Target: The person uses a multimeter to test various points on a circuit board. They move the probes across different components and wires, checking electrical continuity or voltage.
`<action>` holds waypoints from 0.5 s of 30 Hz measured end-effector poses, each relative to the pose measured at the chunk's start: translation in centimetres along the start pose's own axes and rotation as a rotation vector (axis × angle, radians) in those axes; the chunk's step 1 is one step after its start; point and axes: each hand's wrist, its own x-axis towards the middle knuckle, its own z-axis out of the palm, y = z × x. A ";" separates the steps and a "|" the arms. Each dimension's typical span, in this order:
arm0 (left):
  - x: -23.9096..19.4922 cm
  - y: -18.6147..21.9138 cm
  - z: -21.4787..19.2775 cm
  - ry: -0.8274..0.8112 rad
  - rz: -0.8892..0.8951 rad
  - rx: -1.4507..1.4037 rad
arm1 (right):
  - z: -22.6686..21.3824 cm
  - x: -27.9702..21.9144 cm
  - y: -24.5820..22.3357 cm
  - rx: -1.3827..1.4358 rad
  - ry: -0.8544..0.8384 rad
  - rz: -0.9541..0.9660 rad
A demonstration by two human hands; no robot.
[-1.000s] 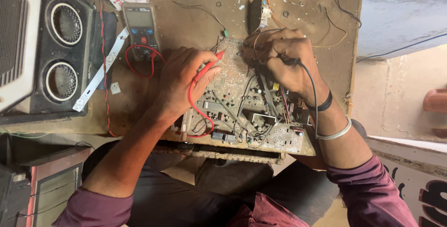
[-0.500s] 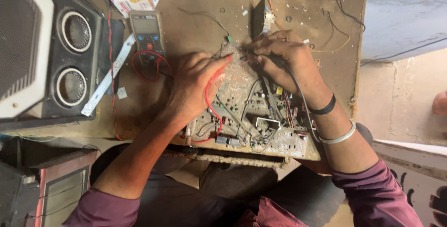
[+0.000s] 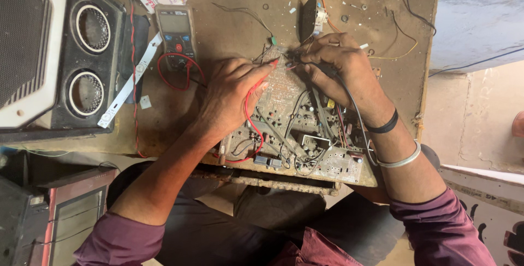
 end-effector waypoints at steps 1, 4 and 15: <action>0.0 0.0 0.0 -0.003 -0.004 0.004 | 0.0 0.0 0.0 -0.011 -0.002 0.005; 0.0 0.0 0.1 -0.008 -0.007 0.009 | 0.1 0.0 -0.1 -0.025 -0.001 0.015; 0.0 0.0 -0.1 -0.007 0.011 -0.008 | 0.1 0.3 -0.4 -0.025 0.038 0.037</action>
